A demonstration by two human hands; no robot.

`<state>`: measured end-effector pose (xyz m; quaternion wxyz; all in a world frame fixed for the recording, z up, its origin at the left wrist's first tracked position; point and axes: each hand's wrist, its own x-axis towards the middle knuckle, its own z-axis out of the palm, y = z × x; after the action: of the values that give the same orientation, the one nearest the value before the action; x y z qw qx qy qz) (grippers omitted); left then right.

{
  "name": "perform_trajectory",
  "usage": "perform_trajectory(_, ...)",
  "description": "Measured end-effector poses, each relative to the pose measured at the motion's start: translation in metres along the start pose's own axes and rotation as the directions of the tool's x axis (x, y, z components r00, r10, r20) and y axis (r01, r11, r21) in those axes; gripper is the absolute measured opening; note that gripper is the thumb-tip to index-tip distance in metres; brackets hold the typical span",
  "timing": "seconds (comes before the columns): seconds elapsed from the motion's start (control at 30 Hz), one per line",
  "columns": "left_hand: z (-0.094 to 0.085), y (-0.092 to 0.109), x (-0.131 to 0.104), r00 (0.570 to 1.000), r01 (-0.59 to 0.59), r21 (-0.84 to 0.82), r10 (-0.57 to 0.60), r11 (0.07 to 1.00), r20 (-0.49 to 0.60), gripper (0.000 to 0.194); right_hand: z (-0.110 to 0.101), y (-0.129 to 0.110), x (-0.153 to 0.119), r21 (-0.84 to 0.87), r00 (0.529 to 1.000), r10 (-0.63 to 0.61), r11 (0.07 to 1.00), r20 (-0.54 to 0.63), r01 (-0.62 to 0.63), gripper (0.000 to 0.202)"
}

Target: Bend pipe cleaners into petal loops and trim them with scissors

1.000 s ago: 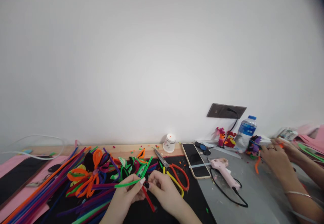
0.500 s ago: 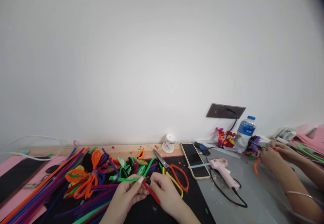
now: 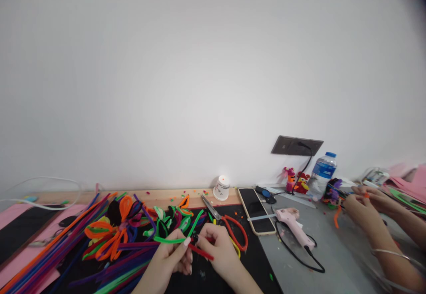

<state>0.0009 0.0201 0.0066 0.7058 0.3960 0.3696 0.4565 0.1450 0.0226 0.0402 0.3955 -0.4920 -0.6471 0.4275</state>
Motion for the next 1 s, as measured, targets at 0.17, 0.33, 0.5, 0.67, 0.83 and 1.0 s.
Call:
perform_trajectory(0.17, 0.000, 0.002, -0.001, 0.998, -0.024, -0.027, 0.025, 0.999, 0.060, 0.037, 0.000, 0.002, 0.002, 0.096, 0.999, 0.054, 0.994, -0.008, -0.053, 0.027)
perform_trajectory(0.33, -0.001, 0.006, 0.000, 0.999, -0.050, -0.045, 0.049, 0.998, -0.015, 0.038, 0.000, -0.003, 0.004, 0.169, 0.995, 0.056, 0.985, -0.076, -0.043, 0.010)
perform_trajectory(0.5, -0.001, 0.010, 0.000, 0.985, -0.049, -0.053, 0.040, 0.997, -0.171, 0.039, 0.002, -0.001, 0.006, 0.120, 0.988, 0.005, 0.993, -0.157, 0.014, 0.025)
perform_trajectory(0.67, 0.002, 0.010, -0.002, 0.981, -0.070, -0.066, 0.056, 0.995, -0.187, 0.035, 0.001, 0.002, 0.004, 0.050, 0.998, 0.016, 0.999, -0.064, -0.013, 0.007)
perform_trajectory(0.83, 0.003, 0.015, -0.003, 0.976, -0.012, -0.118, -0.014, 0.993, -0.216, 0.045, 0.001, 0.004, 0.001, -0.064, 1.000, 0.006, 0.998, -0.019, -0.007, 0.013)
perform_trajectory(1.0, 0.003, 0.020, -0.006, 0.983, 0.028, -0.215, -0.066, 0.976, -0.174, 0.041, 0.001, 0.008, 0.002, -0.068, 1.000, 0.002, 0.998, 0.011, -0.002, 0.013)
